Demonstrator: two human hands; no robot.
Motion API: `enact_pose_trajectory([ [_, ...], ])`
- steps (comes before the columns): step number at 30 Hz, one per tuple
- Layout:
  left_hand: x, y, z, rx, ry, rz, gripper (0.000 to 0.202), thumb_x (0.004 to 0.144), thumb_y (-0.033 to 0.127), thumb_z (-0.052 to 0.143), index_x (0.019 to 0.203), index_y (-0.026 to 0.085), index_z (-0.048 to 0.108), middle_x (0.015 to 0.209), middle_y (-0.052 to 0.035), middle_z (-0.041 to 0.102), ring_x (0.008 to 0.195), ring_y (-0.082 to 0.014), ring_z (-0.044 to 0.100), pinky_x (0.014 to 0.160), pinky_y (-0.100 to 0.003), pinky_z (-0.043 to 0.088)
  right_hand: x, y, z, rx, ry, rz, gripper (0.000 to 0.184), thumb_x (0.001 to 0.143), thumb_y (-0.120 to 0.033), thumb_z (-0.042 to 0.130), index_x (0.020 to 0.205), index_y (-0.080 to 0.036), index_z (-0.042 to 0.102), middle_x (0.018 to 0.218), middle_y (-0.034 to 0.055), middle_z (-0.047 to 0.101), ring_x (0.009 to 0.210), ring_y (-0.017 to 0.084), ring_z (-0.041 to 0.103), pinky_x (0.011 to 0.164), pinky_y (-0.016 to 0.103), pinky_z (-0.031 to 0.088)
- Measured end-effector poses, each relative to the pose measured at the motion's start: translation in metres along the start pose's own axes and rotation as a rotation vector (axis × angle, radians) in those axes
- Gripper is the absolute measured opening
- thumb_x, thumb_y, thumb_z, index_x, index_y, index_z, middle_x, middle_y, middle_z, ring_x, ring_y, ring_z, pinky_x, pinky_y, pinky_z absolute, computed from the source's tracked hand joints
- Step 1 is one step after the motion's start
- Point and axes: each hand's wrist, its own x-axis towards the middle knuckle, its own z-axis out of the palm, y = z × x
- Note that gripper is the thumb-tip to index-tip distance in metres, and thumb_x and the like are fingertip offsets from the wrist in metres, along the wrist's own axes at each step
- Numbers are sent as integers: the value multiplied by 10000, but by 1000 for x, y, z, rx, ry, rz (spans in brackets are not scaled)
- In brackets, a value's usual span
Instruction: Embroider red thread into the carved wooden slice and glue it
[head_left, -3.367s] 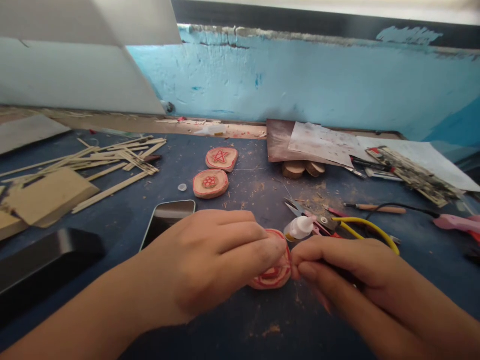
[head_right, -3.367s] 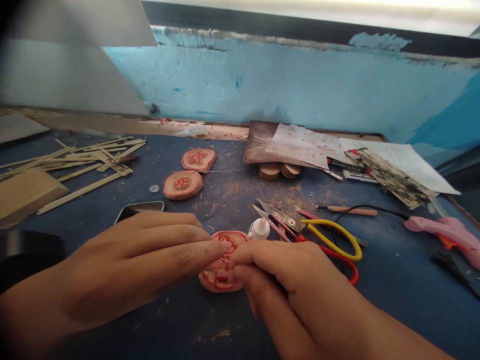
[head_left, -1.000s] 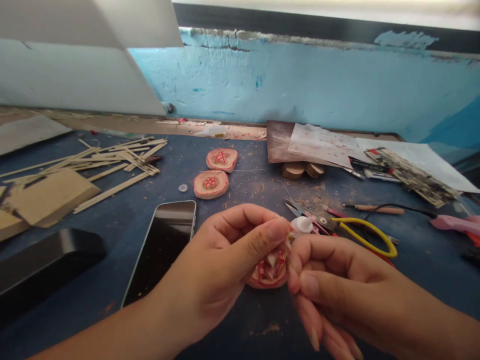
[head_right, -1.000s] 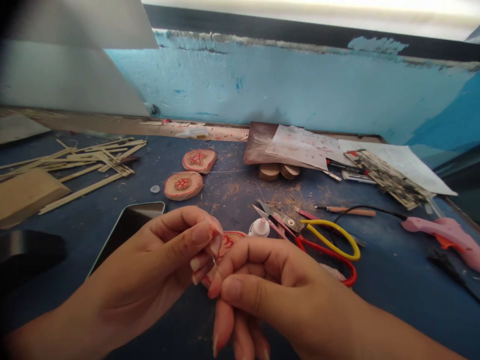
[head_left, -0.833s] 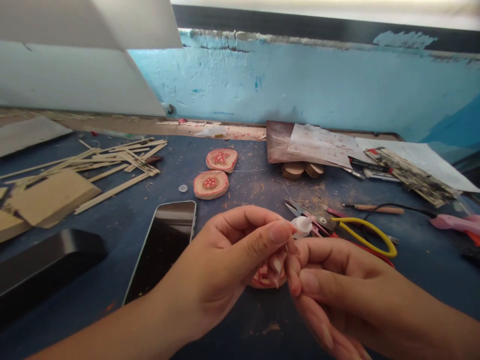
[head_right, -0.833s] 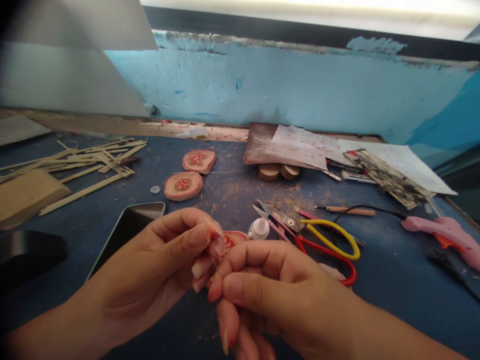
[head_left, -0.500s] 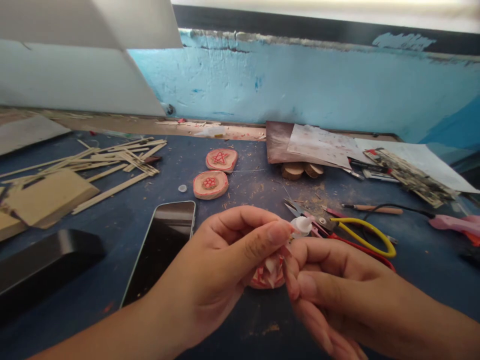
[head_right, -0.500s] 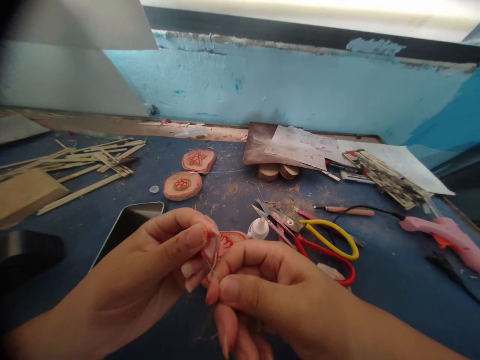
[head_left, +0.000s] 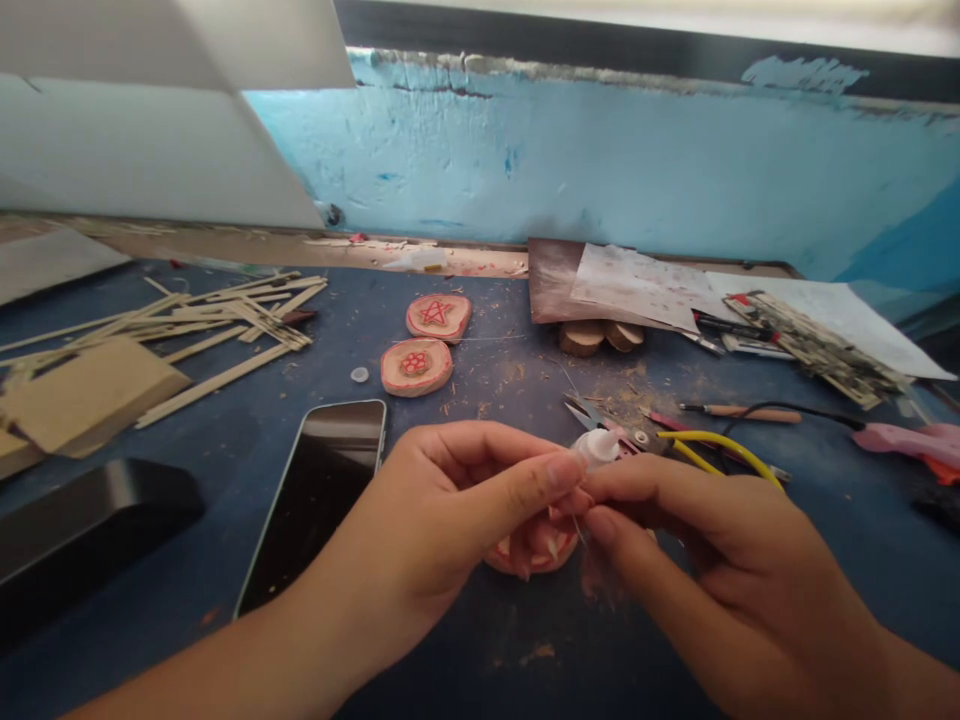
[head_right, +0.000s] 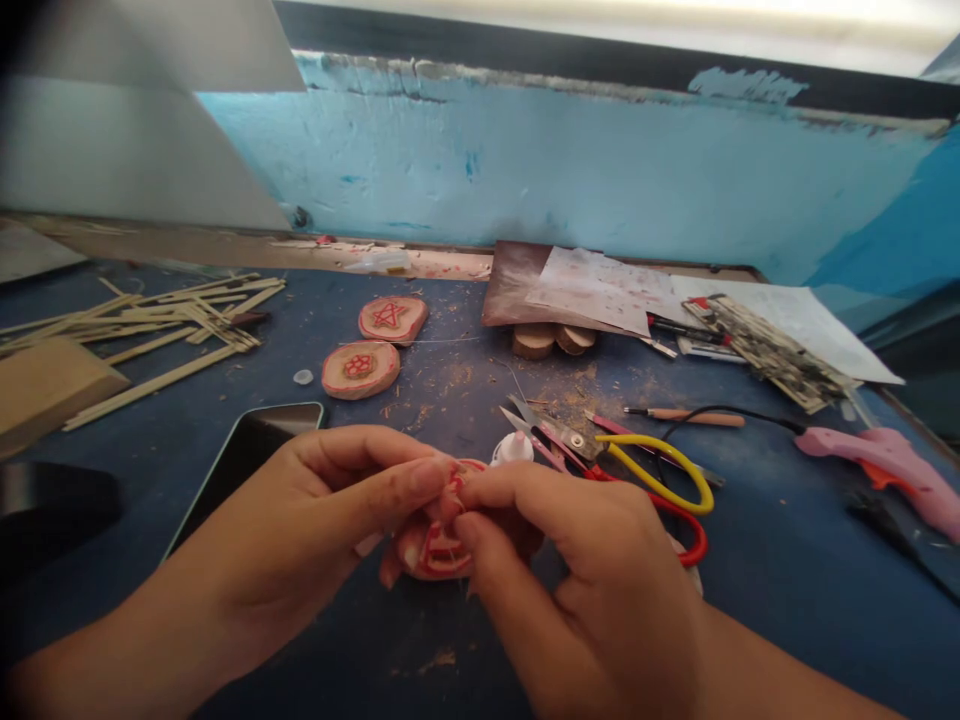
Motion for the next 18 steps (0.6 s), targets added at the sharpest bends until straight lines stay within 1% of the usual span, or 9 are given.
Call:
enact_pose_trajectory([
  [2,-2,1,3,-8,12,5,187,741,338,1030,769,221,887,685,-28,796,569,-87,658,550,-145,524,2,-2,-1,5,8,51,141,997,-239,722,1039,-262,855,830,-1,835,696,122,774,653,167,586],
  [4,-4,2,7,43,45,30,162,714,284,1038,779,225,901,699,-40,814,584,-93,661,566,-148,528,3,-3,-3,0,12,93,151,977,-233,731,1029,-277,866,823,-12,836,676,124,773,623,168,577],
  [7,-9,0,12,165,31,149,74,783,265,988,813,258,920,749,-47,845,668,-128,716,631,-168,565,1,-3,-4,-58,5,107,149,963,-250,722,963,-277,869,771,-20,825,610,123,744,560,182,541],
  [9,-13,-1,15,231,9,238,38,831,248,947,830,279,926,772,-37,853,715,-143,735,672,-181,580,-1,-3,-4,-124,16,106,164,947,-259,712,863,-267,854,703,-27,803,569,128,730,523,195,518],
  [11,-15,1,16,285,31,286,38,833,249,939,816,279,924,769,-31,852,711,-149,738,673,-189,588,-2,-4,-4,-191,37,88,198,922,-254,702,771,-262,829,641,-41,775,515,120,706,485,195,493],
  [13,-15,5,14,310,98,246,50,806,287,960,798,263,917,747,-37,847,684,-163,751,643,-197,602,-1,-6,-5,-248,74,70,204,897,-226,700,741,-272,823,609,-66,754,484,95,684,473,172,480],
  [15,-14,12,10,295,166,165,115,778,331,983,789,245,909,739,-47,848,653,-170,762,596,-191,605,1,-7,-7,-259,112,43,196,890,-201,704,795,-295,847,608,-94,744,479,68,669,477,135,476],
  [16,-12,14,7,281,187,137,134,776,345,988,792,240,905,736,-46,848,619,-155,752,561,-170,586,3,-8,-8,-253,118,34,202,892,-187,707,832,-306,860,626,-103,755,495,61,680,493,117,488],
  [18,-8,17,-1,249,181,152,127,795,335,987,801,242,900,732,-23,845,551,-102,711,509,-118,536,5,-9,-10,-224,105,8,223,903,-169,708,900,-315,876,685,-109,793,540,56,719,528,86,516],
])
